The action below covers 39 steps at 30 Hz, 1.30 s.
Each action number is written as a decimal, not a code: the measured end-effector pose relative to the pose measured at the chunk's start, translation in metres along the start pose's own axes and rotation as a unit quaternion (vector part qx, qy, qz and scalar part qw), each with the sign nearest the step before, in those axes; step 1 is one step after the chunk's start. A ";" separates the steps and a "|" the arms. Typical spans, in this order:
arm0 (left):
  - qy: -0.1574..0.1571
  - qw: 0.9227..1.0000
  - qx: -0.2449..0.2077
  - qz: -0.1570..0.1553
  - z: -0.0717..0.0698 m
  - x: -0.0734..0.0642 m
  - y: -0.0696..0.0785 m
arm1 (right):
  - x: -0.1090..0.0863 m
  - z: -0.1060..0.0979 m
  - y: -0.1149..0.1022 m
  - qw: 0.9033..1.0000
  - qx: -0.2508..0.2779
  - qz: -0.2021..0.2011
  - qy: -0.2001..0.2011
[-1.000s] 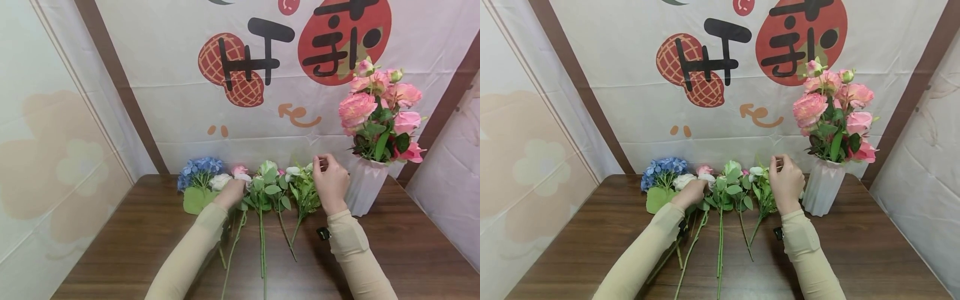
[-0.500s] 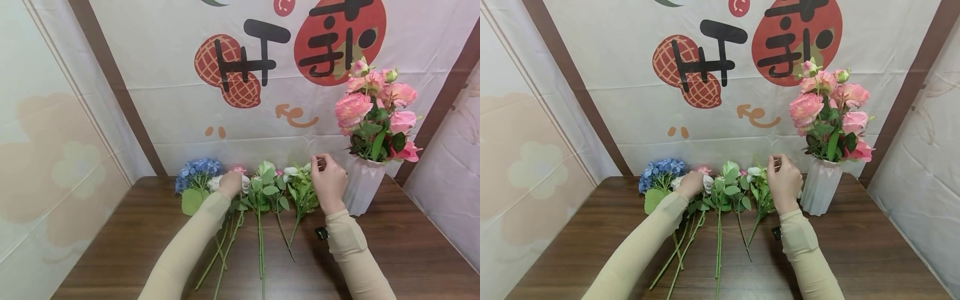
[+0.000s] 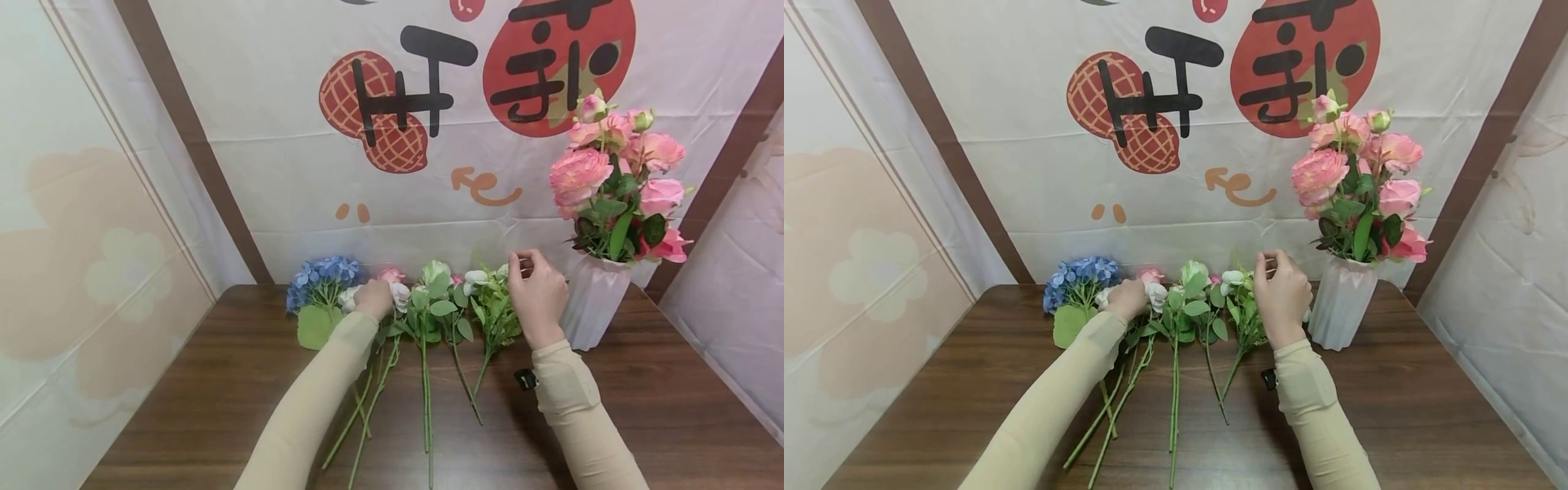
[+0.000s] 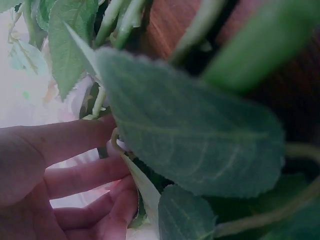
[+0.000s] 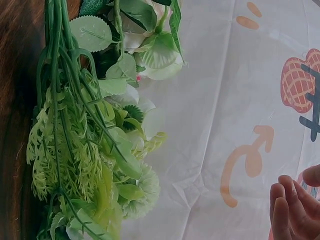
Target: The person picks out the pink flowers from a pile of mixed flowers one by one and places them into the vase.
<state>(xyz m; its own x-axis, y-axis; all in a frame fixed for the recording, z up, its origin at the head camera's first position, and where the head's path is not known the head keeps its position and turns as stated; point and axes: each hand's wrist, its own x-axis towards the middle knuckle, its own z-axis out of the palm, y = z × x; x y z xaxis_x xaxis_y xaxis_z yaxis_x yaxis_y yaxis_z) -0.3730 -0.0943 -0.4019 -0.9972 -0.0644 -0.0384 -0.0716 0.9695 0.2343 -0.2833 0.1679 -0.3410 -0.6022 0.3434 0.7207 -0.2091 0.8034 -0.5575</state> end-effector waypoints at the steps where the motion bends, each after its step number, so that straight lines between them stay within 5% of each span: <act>1: -0.002 1.000 -0.002 -0.006 0.000 0.000 0.000 | 0.000 0.000 0.000 1.000 0.000 0.000 -0.001; 9: -0.013 0.998 -0.043 -0.041 -0.002 -0.001 -0.002 | 0.001 0.000 0.000 1.000 0.001 0.001 0.001; 19: -0.005 0.995 -0.093 -0.035 -0.004 -0.003 -0.011 | 0.001 -0.001 -0.001 1.000 0.003 -0.006 0.002; 31: -0.001 0.971 -0.241 -0.013 -0.004 -0.010 -0.013 | 0.001 -0.001 0.001 1.000 0.002 -0.006 -0.004; 39: -0.017 0.955 -0.295 -0.020 -0.006 -0.008 -0.015 | 0.001 0.000 0.002 1.000 -0.005 -0.005 -0.007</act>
<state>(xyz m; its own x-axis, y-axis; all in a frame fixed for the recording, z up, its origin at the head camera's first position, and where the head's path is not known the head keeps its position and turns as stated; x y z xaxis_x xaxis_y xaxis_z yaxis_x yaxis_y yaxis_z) -0.3643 -0.1102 -0.3995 -0.9929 -0.0807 -0.0872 -0.1187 0.6642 0.7381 -0.2843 0.1700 -0.3413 -0.6108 0.3277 0.7208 -0.2083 0.8117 -0.5456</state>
